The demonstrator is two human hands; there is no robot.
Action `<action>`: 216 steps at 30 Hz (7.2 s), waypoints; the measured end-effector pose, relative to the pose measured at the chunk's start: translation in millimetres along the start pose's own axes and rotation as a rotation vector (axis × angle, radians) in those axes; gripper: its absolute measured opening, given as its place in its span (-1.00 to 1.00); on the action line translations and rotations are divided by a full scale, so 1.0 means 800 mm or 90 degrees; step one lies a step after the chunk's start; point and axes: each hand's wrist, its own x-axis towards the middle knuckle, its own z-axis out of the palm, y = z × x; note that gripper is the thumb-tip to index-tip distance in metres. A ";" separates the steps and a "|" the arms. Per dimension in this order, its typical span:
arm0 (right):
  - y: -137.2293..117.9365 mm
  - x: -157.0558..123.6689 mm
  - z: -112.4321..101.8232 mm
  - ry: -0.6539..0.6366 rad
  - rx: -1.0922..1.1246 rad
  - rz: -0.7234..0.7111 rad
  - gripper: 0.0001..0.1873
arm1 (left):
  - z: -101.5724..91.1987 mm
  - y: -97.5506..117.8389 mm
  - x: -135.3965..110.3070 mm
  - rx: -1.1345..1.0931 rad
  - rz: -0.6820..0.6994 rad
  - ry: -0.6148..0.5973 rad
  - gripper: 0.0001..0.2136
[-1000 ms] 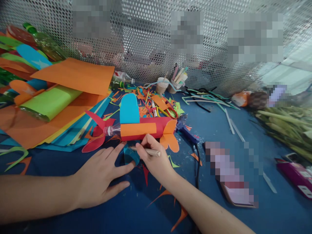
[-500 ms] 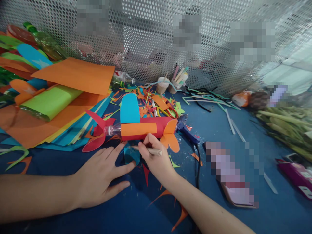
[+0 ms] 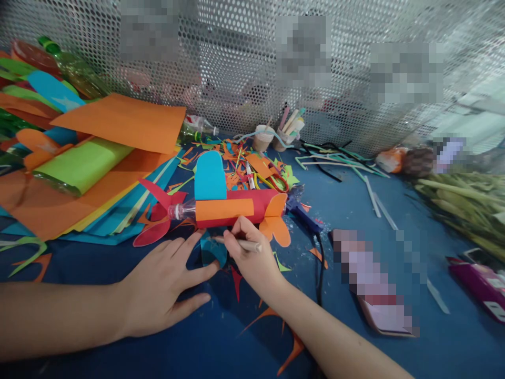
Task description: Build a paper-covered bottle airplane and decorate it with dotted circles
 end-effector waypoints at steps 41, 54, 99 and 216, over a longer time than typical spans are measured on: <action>-0.002 0.000 -0.001 -0.013 0.015 -0.001 -0.74 | 0.002 -0.003 0.001 0.011 0.008 -0.007 -0.60; 0.002 0.000 0.000 0.006 0.002 -0.011 -0.73 | 0.002 -0.003 0.000 0.013 0.008 -0.003 -0.60; -0.004 -0.002 0.000 -0.027 0.053 0.016 -0.76 | 0.001 -0.003 0.000 0.004 0.006 -0.003 -0.58; -0.002 -0.001 -0.002 -0.070 0.058 0.009 -0.77 | -0.001 -0.001 0.001 0.011 0.001 -0.019 -0.59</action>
